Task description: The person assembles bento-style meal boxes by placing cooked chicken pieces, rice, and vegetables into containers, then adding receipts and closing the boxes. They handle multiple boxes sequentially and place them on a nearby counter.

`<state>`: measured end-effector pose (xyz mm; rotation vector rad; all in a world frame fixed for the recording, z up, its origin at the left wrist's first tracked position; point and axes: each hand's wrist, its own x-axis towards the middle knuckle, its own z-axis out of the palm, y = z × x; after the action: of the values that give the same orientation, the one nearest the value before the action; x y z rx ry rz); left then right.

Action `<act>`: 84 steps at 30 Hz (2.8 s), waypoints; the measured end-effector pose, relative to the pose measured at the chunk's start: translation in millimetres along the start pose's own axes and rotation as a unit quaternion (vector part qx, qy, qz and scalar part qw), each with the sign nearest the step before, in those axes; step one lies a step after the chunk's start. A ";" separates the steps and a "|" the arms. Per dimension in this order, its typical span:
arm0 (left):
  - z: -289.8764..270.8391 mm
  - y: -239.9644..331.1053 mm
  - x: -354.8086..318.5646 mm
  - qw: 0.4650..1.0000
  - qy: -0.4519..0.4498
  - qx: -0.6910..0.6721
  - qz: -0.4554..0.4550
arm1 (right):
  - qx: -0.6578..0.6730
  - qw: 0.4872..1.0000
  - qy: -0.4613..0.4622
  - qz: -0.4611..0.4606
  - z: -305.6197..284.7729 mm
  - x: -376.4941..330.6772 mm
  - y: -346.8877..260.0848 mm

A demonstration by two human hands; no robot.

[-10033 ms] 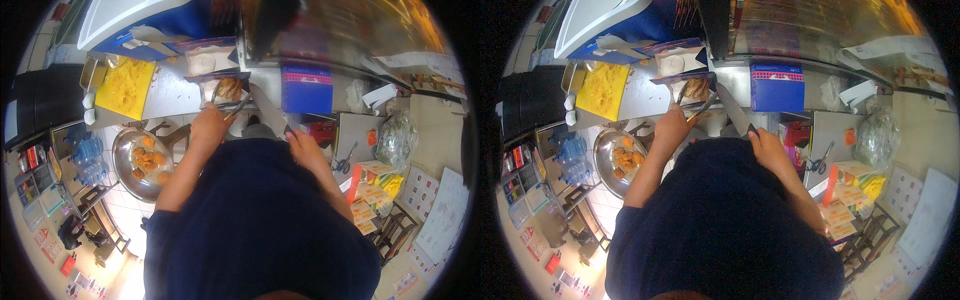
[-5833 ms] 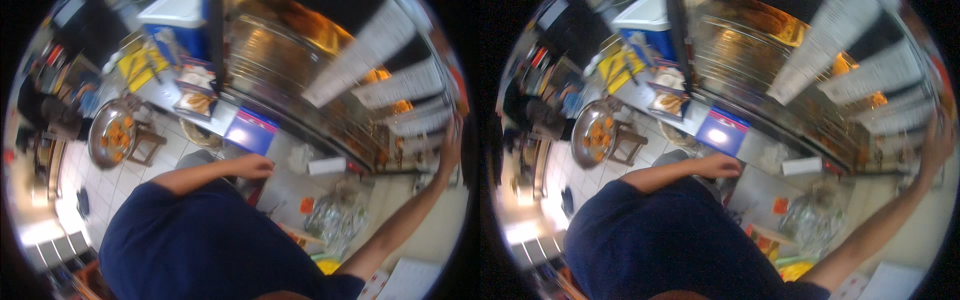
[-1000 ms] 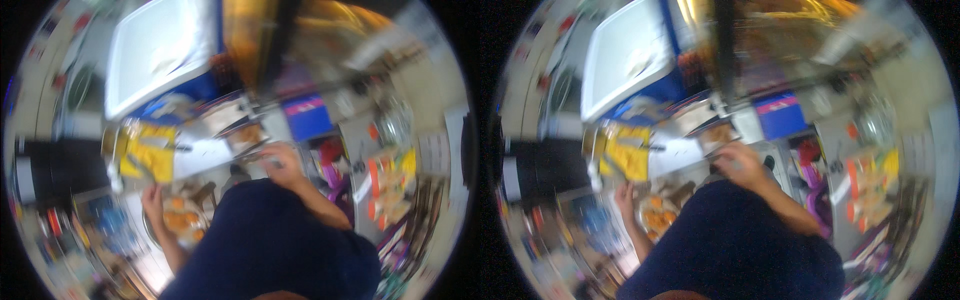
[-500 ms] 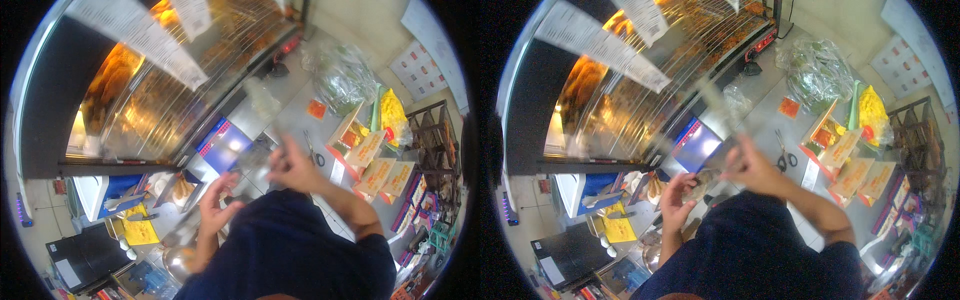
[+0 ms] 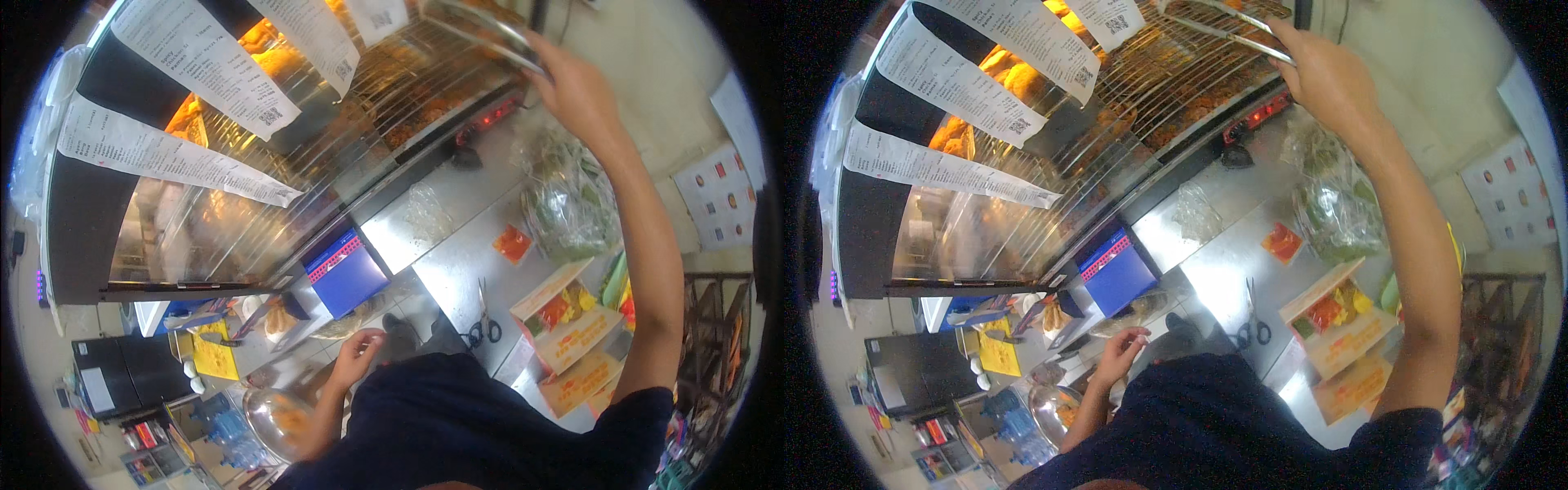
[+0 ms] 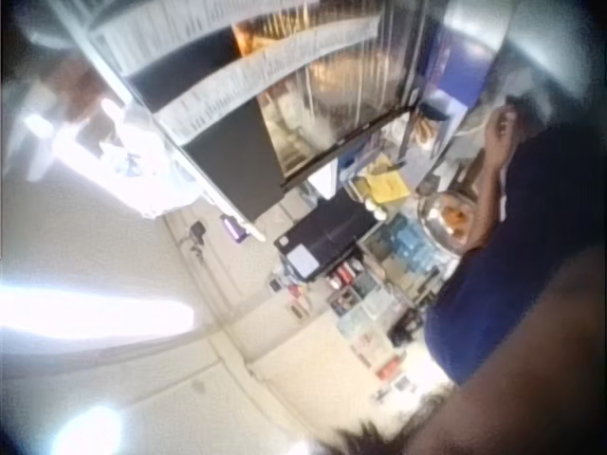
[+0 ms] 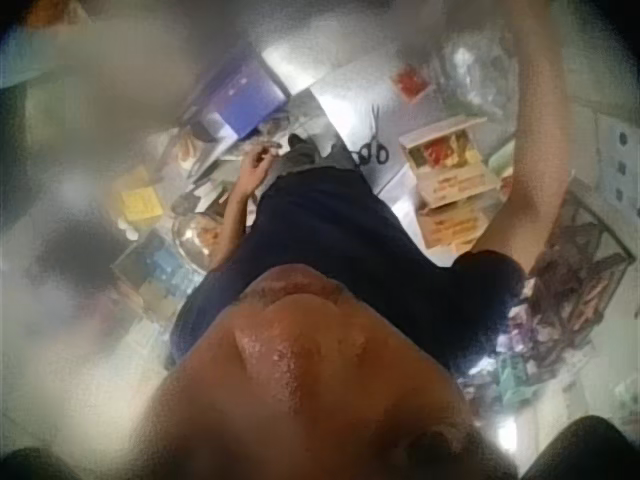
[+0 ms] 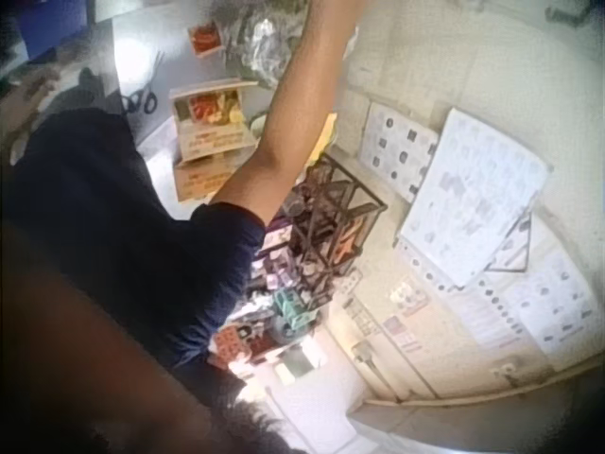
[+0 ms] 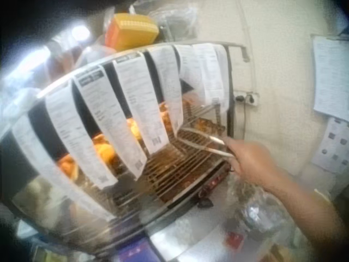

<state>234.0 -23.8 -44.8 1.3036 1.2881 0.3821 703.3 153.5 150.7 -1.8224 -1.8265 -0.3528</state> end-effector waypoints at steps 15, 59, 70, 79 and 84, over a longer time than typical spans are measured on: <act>33.1 -66.7 -35.0 0.982 0.123 -0.078 -0.122 | -0.061 0.990 -0.031 -0.126 20.6 78.1 -41.0; -155.6 -247.2 -105.0 0.991 0.116 0.062 -0.008 | 0.544 0.587 -0.593 0.087 71.8 -230.5 -359.5; -251.5 -345.1 -264.3 0.903 0.397 -0.151 -0.071 | 0.368 0.539 -0.758 -0.007 272.9 -223.6 -771.3; -284.5 -248.5 -240.4 0.809 0.309 -0.498 0.045 | 0.356 0.764 -0.393 -0.367 244.6 -199.7 -771.7; -307.2 -224.4 -205.5 0.638 0.354 -0.661 0.173 | 0.501 0.489 -0.660 -0.270 216.0 -258.0 -765.2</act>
<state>-188.4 -114.4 -63.2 0.0085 0.8557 1.8483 -100.7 9.0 -26.6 -0.3188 -2.3904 2.0563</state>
